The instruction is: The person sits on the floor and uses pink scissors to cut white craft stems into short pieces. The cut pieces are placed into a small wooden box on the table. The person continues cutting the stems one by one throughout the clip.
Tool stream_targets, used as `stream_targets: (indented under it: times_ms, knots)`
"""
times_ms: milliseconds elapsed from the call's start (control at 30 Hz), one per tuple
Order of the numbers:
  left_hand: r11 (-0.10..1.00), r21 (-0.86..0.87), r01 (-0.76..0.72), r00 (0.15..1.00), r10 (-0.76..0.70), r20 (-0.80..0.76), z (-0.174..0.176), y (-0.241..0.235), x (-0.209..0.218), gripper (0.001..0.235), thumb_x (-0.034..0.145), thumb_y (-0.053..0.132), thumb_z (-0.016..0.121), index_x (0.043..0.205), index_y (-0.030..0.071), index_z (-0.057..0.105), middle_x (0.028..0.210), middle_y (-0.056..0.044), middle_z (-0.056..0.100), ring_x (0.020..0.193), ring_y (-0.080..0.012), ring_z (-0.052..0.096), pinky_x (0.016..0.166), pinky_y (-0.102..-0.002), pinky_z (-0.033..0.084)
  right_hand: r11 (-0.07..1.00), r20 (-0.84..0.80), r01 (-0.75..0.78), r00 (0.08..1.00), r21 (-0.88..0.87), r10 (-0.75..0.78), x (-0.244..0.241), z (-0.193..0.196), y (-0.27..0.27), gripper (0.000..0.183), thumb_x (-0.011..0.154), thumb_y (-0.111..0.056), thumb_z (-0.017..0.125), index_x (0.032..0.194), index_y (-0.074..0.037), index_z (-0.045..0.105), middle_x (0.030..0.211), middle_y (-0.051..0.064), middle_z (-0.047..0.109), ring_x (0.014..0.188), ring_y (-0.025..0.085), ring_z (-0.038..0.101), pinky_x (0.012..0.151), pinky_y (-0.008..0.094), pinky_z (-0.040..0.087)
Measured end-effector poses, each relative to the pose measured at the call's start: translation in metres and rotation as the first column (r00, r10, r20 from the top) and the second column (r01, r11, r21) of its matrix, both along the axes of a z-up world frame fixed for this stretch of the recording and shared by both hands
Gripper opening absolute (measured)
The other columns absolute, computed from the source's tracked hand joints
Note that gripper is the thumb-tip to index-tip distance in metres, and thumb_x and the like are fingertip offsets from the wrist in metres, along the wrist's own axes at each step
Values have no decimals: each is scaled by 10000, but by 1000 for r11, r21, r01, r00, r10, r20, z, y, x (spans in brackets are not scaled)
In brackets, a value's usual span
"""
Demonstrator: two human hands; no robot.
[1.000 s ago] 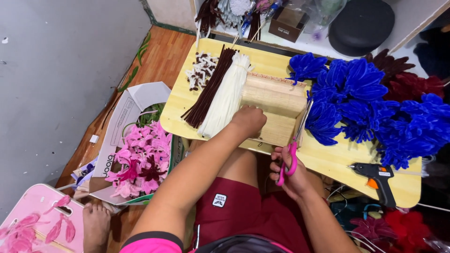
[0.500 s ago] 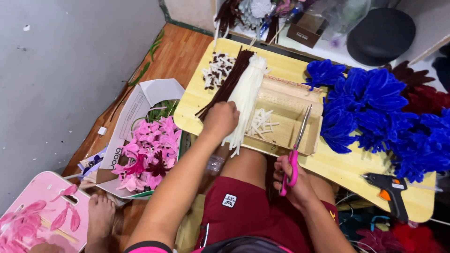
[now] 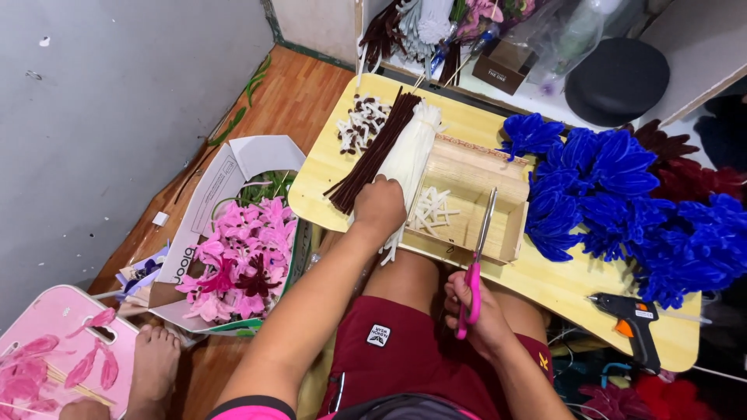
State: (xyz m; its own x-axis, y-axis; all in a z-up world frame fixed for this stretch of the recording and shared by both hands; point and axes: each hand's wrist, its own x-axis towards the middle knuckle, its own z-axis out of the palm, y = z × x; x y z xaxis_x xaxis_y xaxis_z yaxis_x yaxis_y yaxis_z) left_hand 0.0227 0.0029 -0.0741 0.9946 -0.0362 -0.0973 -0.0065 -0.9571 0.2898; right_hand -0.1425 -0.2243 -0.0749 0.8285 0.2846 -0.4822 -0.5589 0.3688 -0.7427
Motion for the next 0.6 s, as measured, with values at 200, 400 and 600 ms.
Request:
stream_targets:
  times_ms: [200, 400, 600]
  knots:
    - [935, -329, -131, 971, 53, -235, 27, 12, -12, 554, 901, 287, 431, 1251, -100, 618, 1297, -286, 549, 1084, -470, 623, 947, -518, 501, 999, -41, 33, 999, 8, -32, -2, -2, -4, 208, 998, -322, 628, 1057, -150, 527, 846, -5, 426, 634, 105, 361, 472, 240, 290]
    - [769, -602, -215, 966, 78, -245, 66, 42, -50, 177, 908, 236, 531, 774, 131, 481, 810, -50, 604, 793, -220, 554, 713, -367, 384, 999, -63, 40, 997, 7, -39, -8, 3, -7, 283, 983, -341, 627, 1134, -125, 522, 857, 9, 432, 634, 109, 376, 485, 250, 313]
    - [704, -659, -265, 938, 30, -345, 97, 49, -92, 52, 996, 132, 528, 946, 119, 523, 786, -72, 699, 661, -178, 641, 612, -330, 494, 993, -18, -97, 995, -72, 96, -14, 10, -5, 343, 947, -367, 655, 1167, -127, 547, 847, -8, 396, 677, 116, 380, 487, 251, 309]
